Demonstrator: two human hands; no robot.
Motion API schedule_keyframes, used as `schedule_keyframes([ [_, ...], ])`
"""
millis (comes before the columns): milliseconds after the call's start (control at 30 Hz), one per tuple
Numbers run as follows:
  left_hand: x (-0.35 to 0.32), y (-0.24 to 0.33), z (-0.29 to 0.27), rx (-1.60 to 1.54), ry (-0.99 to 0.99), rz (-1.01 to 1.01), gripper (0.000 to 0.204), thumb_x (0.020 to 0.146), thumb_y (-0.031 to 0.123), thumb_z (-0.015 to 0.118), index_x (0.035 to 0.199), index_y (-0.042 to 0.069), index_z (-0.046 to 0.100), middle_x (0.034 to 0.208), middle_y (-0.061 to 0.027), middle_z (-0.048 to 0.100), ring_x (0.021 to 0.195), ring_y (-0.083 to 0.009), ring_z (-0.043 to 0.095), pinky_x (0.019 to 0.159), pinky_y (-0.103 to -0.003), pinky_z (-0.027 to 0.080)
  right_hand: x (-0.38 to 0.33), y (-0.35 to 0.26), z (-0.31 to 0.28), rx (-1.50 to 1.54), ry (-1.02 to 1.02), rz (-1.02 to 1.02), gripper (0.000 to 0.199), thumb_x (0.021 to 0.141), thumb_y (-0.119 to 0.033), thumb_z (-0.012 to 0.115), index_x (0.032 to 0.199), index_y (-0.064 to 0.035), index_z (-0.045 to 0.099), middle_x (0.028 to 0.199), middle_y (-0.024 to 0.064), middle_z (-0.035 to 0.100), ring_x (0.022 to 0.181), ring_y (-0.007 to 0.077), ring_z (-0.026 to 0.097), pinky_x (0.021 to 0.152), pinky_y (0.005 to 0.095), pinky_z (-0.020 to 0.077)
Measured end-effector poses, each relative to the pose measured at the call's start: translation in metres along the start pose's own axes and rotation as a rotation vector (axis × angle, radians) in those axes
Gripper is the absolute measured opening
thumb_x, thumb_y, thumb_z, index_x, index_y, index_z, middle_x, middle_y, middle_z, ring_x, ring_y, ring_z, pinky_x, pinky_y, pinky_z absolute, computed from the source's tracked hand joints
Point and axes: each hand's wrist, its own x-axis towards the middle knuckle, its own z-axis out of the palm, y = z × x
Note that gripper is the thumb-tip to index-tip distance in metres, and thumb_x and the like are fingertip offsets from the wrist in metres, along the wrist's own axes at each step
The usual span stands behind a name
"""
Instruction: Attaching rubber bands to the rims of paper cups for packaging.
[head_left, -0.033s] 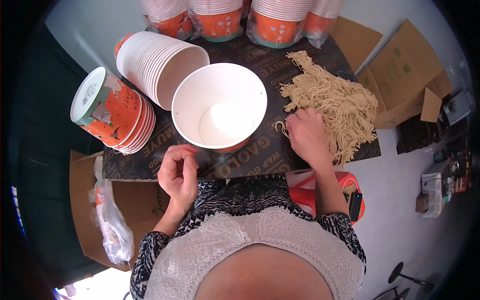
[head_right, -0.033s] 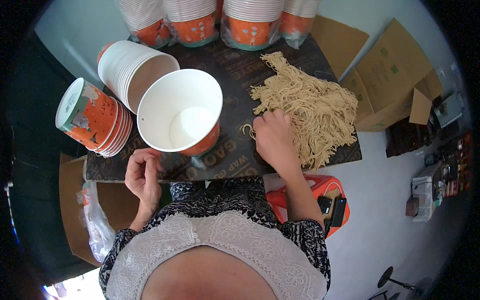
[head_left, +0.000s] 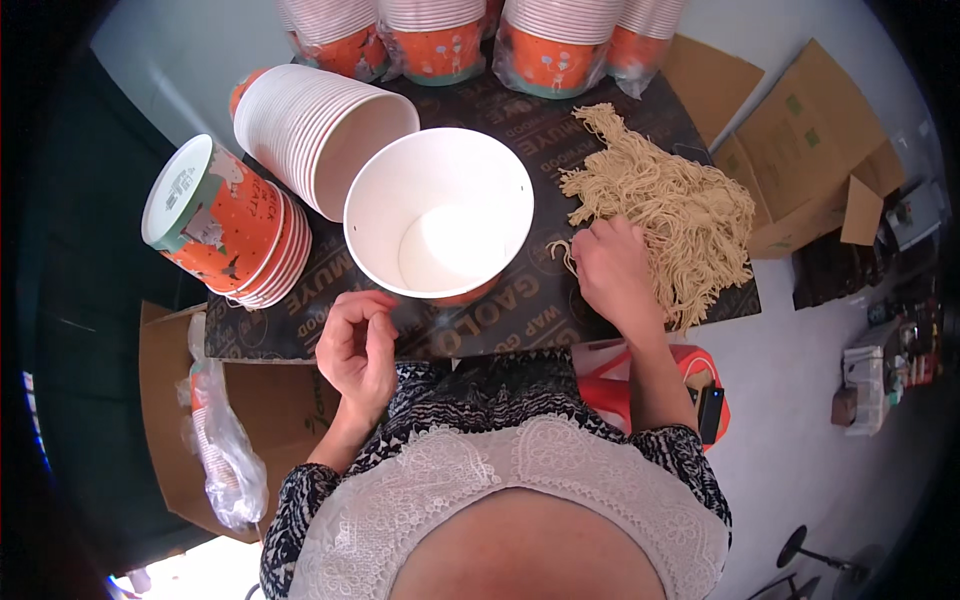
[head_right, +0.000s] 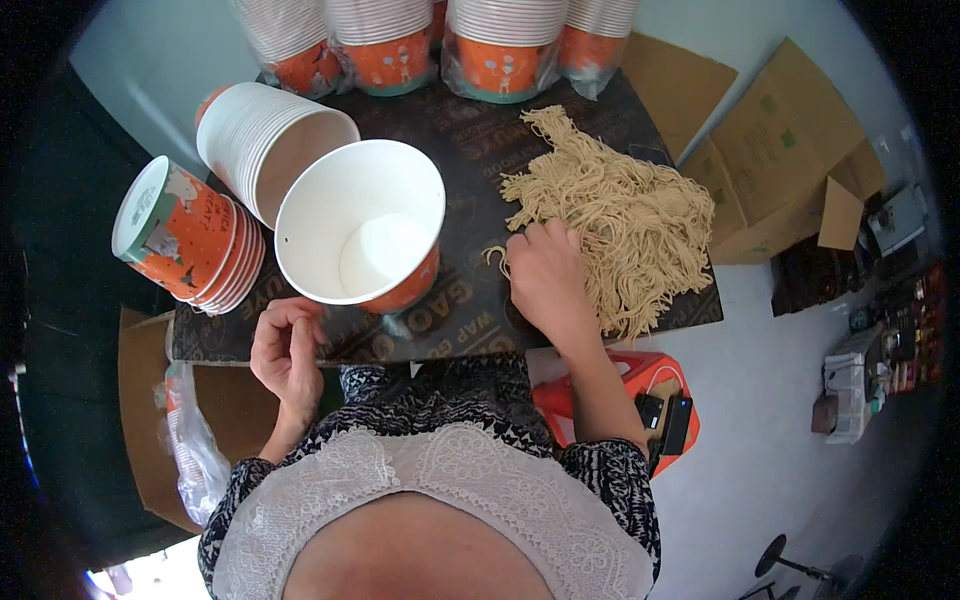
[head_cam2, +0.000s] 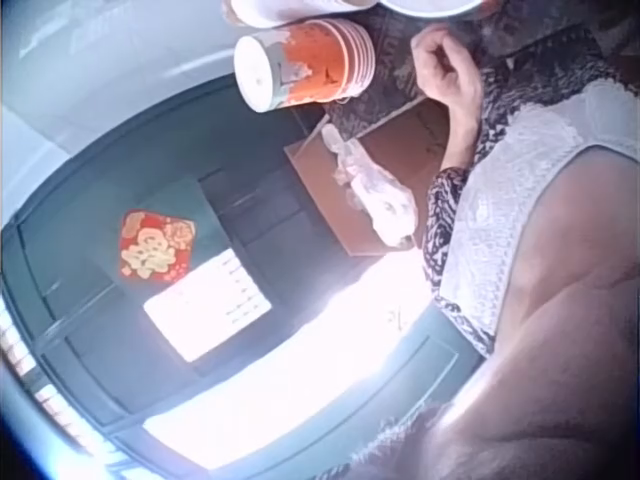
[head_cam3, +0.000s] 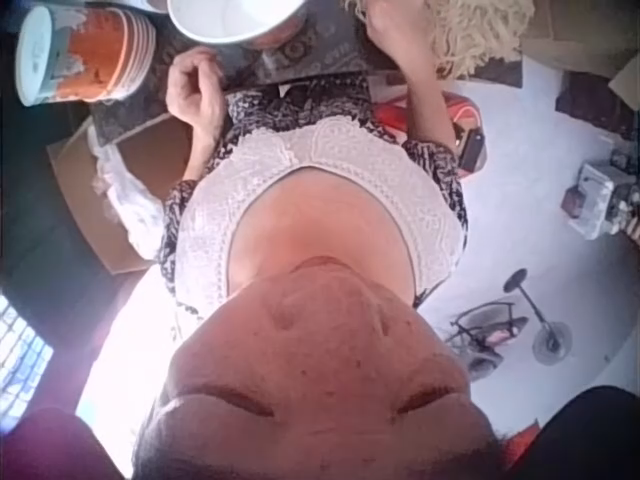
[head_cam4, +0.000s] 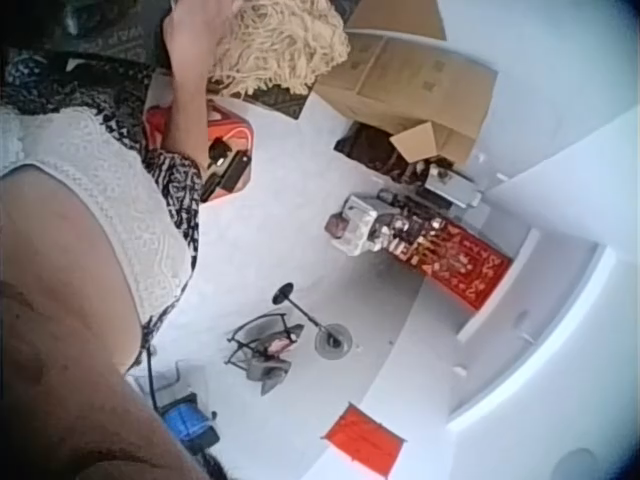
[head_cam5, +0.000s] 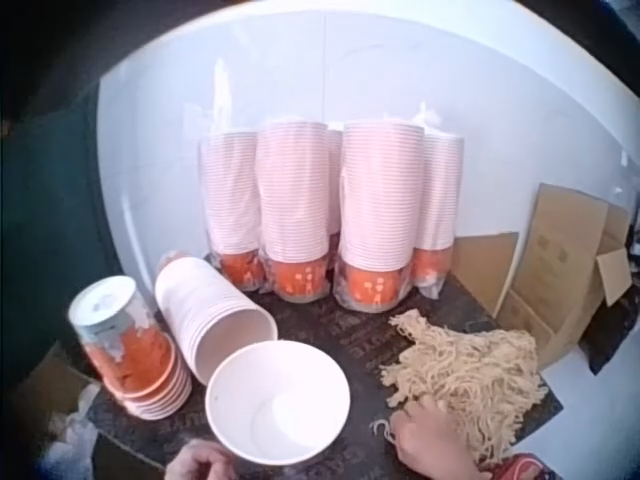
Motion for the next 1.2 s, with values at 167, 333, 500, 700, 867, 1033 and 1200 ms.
schedule_keyframes([
  [167, -0.001, 0.009, -0.003, 0.038, -0.062, -0.008, 0.006, 0.097, -0.003, 0.050, 0.096, -0.002, 0.056, 0.102, -0.0148, 0.062, 0.070, -0.0092, 0.052, 0.065, -0.021, 0.044, 0.011, -0.007, -0.012, -0.120, 0.022, -0.022, 0.004, 0.083, -0.005, 0.061, 0.087, -0.0036, 0.061, 0.090, 0.0119, 0.056, 0.093, 0.0318, 0.050, 0.082, 0.0419, 0.0375],
  [333, 0.000, 0.013, 0.000, 0.012, -0.058, 0.008, 0.007, 0.096, -0.004, 0.049, 0.096, -0.003, 0.056, 0.102, -0.0158, 0.062, 0.070, -0.0092, 0.052, 0.064, -0.021, 0.044, 0.016, -0.024, -0.032, 0.220, 0.421, -0.089, 0.009, 0.084, -0.002, 0.056, 0.093, -0.0024, 0.057, 0.094, 0.0136, 0.056, 0.094, 0.0329, 0.051, 0.084, 0.0441, 0.0393],
  [500, 0.006, 0.022, 0.012, 0.031, -0.112, 0.105, 0.007, 0.088, -0.009, 0.056, 0.092, -0.003, 0.057, 0.092, -0.0156, 0.065, 0.065, -0.0101, 0.054, 0.057, -0.021, 0.042, 0.020, -0.009, -0.022, 0.102, 0.242, -0.055, 0.007, 0.086, -0.001, 0.056, 0.092, -0.0019, 0.053, 0.090, 0.0149, 0.054, 0.094, 0.0353, 0.051, 0.082, 0.0432, 0.0408],
  [700, 0.019, 0.052, 0.026, 0.042, -0.363, 0.256, 0.014, 0.079, -0.011, 0.060, 0.089, -0.002, 0.059, 0.089, -0.0161, 0.066, 0.063, -0.0167, 0.061, 0.053, -0.025, 0.046, 0.015, -0.015, -0.041, 0.381, 0.343, -0.008, 0.005, 0.091, -0.005, 0.055, 0.094, -0.0024, 0.051, 0.090, 0.0168, 0.054, 0.089, 0.0376, 0.055, 0.077, 0.0453, 0.0439],
  [867, 0.027, 0.068, 0.060, -0.036, -0.541, 0.181, 0.032, 0.083, -0.008, 0.063, 0.114, -0.004, 0.056, 0.109, -0.0178, 0.060, 0.062, -0.0166, 0.061, 0.053, -0.028, 0.048, 0.000, -0.021, -0.042, 0.551, 0.236, 0.030, 0.007, 0.094, -0.007, 0.055, 0.098, -0.0032, 0.052, 0.086, 0.0155, 0.057, 0.082, 0.0378, 0.059, 0.071, 0.0451, 0.0463],
  [1033, 0.023, 0.062, 0.103, -0.066, -0.577, -0.178, 0.048, 0.090, -0.003, 0.060, 0.135, -0.004, 0.042, 0.127, -0.0222, 0.048, 0.062, -0.0194, 0.059, 0.059, -0.030, 0.050, -0.007, -0.023, -0.052, 0.708, 0.131, -0.060, 0.005, 0.089, -0.001, 0.058, 0.094, -0.0032, 0.055, 0.085, 0.0147, 0.058, 0.078, 0.0352, 0.061, 0.067, 0.0409, 0.0477],
  [1200, 0.019, 0.041, 0.141, -0.193, -0.458, -0.312, 0.023, 0.092, -0.001, 0.063, 0.114, -0.003, 0.056, 0.079, -0.0121, 0.064, 0.071, -0.0162, 0.063, 0.064, -0.031, 0.052, -0.013, -0.012, -0.046, 0.756, 0.178, -0.105, 0.006, 0.088, 0.001, 0.059, 0.092, -0.0020, 0.056, 0.085, 0.0141, 0.058, 0.078, 0.0329, 0.061, 0.068, 0.0389, 0.0476],
])
